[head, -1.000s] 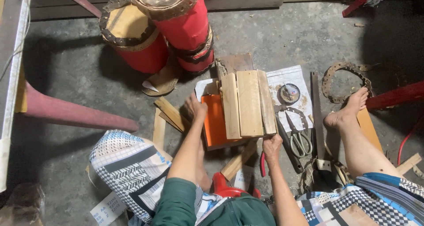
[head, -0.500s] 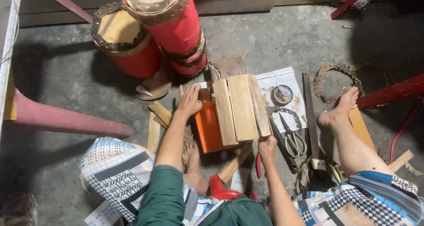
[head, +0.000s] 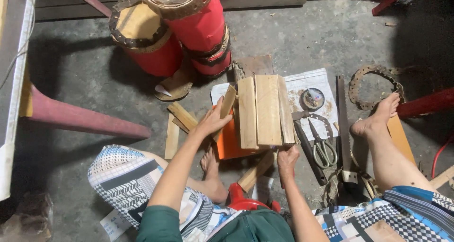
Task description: Applying adhesive tape to secure wooden slats together while assembling a drum shell.
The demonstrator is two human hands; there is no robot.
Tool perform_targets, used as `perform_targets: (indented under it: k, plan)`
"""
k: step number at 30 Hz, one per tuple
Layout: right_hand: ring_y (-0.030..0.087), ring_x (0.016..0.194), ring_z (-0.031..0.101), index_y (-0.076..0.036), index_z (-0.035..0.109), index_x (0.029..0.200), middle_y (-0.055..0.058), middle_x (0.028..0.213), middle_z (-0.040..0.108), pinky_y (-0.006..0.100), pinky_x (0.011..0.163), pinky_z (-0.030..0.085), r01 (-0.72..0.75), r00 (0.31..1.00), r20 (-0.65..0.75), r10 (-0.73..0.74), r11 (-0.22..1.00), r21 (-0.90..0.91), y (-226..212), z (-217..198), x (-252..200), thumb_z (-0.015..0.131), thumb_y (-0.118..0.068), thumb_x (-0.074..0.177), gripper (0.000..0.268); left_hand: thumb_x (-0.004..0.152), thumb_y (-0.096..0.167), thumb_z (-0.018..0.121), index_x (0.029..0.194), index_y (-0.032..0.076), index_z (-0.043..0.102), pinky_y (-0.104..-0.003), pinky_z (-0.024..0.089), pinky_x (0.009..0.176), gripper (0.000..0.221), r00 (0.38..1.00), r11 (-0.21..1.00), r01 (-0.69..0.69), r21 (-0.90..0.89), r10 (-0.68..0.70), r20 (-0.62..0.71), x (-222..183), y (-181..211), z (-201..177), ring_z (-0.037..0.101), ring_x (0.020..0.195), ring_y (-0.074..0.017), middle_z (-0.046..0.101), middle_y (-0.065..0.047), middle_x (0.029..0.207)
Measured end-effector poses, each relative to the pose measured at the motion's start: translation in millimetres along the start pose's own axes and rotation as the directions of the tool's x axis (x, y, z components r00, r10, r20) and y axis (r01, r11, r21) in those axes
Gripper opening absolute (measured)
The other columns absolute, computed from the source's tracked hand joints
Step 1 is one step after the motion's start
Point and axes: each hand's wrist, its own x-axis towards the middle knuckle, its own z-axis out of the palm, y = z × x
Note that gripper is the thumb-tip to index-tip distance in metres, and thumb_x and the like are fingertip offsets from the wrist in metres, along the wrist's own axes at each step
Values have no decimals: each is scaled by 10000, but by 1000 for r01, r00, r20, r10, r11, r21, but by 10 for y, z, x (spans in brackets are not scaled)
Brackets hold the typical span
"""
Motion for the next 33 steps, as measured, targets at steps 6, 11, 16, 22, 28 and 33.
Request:
perform_targets:
  k: [6,11,16,22,28,33]
  plan:
    - [483,1211,594,12,679,1289,299,1249,677,567,1025,478,333,943,-52,-330,941,64,-2988,-259,-703,656,-69,914,384,957,746,182,1620,119,237,-537,202,1254,915,987,916,92,-391,-136,-87,-78,-50,425,297,1487,-429,329,-280,1595]
    - [459,1251,578,0,655,1339,263,1328,655,547,1082,452,398,916,-60,-397,918,-5,-2996,-257,-744,673,-76,935,412,940,776,163,1618,10,131,-530,82,1283,1023,964,588,21,-809,-225,-139,-65,43,749,112,1539,-445,116,-282,1660]
    - [397,1261,605,-47,674,1342,205,1346,666,484,1112,457,388,917,-84,-389,921,-28,-2743,-191,-750,707,-113,915,433,869,887,288,1637,81,75,-486,-48,1272,1133,949,514,36,-857,-286,-132,-49,172,762,-74,1558,-346,-70,-197,1693]
    - [454,1227,598,10,666,1332,266,1297,668,520,1070,473,376,908,-170,-384,923,-76,-2407,-200,-718,699,-59,907,432,891,850,256,1613,-2,118,-496,29,1283,1126,966,629,-28,-777,-184,-184,13,372,780,33,1557,-390,48,-246,1683]
    - [386,1259,603,-67,648,1393,187,1347,667,487,1091,471,372,915,-125,-383,923,-100,-2609,-255,-735,723,-112,909,491,959,808,135,1633,92,149,-519,16,1276,984,945,562,4,-827,-273,-182,384,-276,1193,0,1568,-359,11,-180,1703]
    - [402,1257,605,-69,641,1396,197,1346,662,502,1101,463,385,916,-84,-392,918,-96,-2483,-235,-702,735,-111,913,494,942,729,525,1338,308,663,-576,200,1185,594,755,703,105,-703,-517,-404,597,-602,1322,221,1528,-307,271,-43,1635]
